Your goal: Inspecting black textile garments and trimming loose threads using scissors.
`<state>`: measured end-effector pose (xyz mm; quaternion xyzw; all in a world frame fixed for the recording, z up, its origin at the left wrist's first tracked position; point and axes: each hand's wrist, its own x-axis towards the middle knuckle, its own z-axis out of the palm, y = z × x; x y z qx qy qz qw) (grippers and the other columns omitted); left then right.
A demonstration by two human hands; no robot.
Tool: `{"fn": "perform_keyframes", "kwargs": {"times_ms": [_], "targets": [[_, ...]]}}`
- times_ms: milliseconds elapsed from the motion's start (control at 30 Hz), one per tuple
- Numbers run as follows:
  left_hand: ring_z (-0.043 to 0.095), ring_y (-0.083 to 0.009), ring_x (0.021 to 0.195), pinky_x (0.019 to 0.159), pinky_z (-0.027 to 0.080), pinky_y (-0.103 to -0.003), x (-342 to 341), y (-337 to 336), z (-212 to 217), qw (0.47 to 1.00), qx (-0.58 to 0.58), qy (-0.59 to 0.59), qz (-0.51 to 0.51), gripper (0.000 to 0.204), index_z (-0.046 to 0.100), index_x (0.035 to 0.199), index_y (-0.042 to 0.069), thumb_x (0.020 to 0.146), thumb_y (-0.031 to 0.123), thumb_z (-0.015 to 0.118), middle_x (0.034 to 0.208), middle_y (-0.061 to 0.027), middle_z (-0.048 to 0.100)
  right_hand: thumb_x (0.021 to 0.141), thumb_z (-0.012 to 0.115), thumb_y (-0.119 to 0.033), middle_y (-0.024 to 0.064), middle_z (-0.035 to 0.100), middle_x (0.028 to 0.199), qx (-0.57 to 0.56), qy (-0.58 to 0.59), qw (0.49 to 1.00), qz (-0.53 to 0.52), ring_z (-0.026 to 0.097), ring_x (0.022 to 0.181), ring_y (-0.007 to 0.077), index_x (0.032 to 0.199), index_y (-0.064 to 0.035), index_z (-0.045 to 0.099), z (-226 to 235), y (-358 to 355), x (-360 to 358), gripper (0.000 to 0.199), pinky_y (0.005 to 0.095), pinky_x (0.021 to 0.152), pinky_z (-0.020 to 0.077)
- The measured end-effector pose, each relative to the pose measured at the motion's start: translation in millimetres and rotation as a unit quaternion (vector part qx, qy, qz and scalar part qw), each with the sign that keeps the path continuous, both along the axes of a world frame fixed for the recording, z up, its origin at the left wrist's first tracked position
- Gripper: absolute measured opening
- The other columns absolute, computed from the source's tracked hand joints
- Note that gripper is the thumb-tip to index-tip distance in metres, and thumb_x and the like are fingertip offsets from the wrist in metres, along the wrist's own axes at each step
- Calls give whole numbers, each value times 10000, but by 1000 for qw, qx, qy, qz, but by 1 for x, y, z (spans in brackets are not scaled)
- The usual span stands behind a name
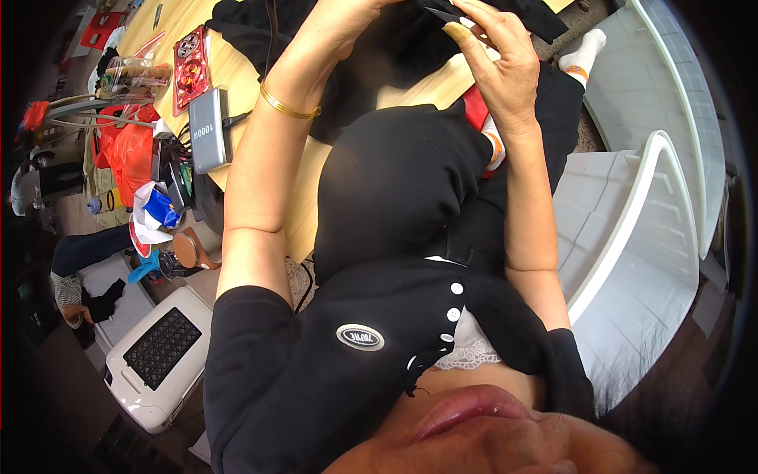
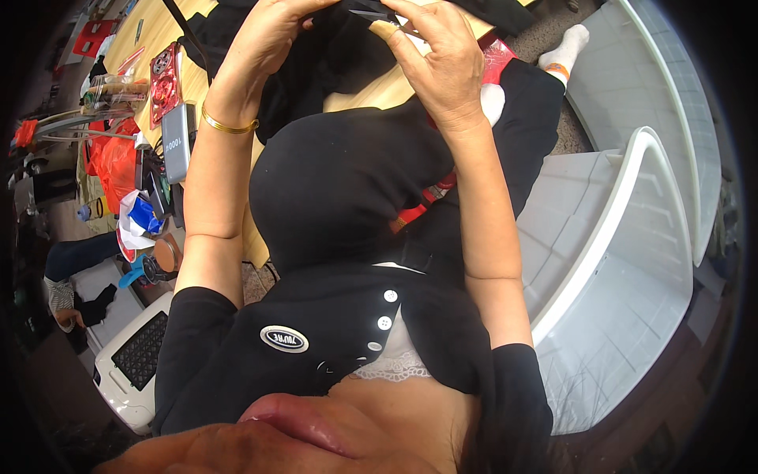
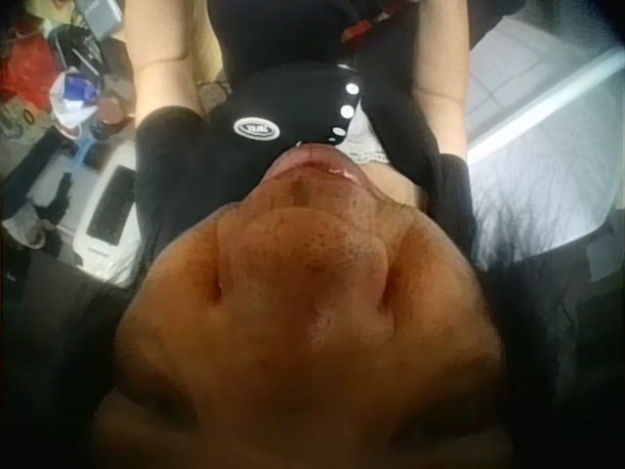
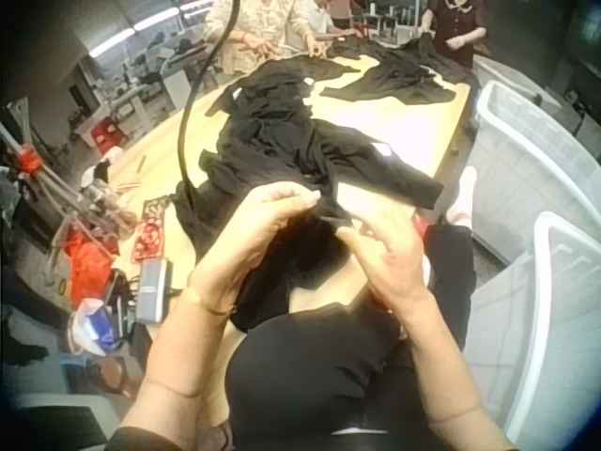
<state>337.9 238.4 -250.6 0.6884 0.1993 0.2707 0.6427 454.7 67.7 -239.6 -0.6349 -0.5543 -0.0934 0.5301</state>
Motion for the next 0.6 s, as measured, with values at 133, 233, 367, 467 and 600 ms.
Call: {"fn": "perform_keyframes", "kwargs": {"times_ms": [133, 233, 367, 467, 600], "targets": [[505, -49, 658, 592, 361, -222, -1, -5, 5, 1000, -3, 5, 5, 156, 710, 872, 40, 846, 191, 682, 773, 44, 649, 772, 735, -103, 100, 620, 847, 0, 7, 1000, 3, 578, 747, 223, 1021, -16, 667, -1, 2, -2, 272, 306, 684, 458], [604, -67, 769, 701, 447, -174, 0, -17, 20, 985, -151, -38, -74, 83, 674, 889, 42, 884, 72, 597, 851, -6, 667, 779, 730, -102, 104, 616, 832, 2, -9, 1000, 1, 578, 740, 235, 1007, -18, 671, 4, 0, -3, 251, 311, 680, 457], [600, -67, 759, 691, 445, -176, -1, -17, 20, 979, -152, -87, -109, 81, 678, 876, 48, 878, 75, 601, 845, -1, 668, 786, 723, -96, 108, 609, 812, 13, -43, 999, -2, 580, 731, 247, 992, -18, 674, 6, 1, -5, 226, 316, 674, 456], [598, -65, 755, 684, 444, -175, -1, -14, 14, 978, -166, -74, -102, 79, 677, 876, 50, 877, 77, 603, 843, 1, 666, 791, 719, -97, 112, 615, 816, -14, -41, 999, -4, 588, 739, 245, 988, -20, 676, 2, 2, -1, 216, 315, 687, 457], [596, -61, 759, 675, 442, -171, -2, -15, 20, 980, -182, -44, -65, 87, 676, 869, 52, 887, 89, 599, 836, 5, 660, 796, 715, -98, 127, 647, 873, 6, -41, 999, 8, 613, 779, 243, 975, -21, 680, -7, 9, 7, 198, 307, 697, 461]]}}
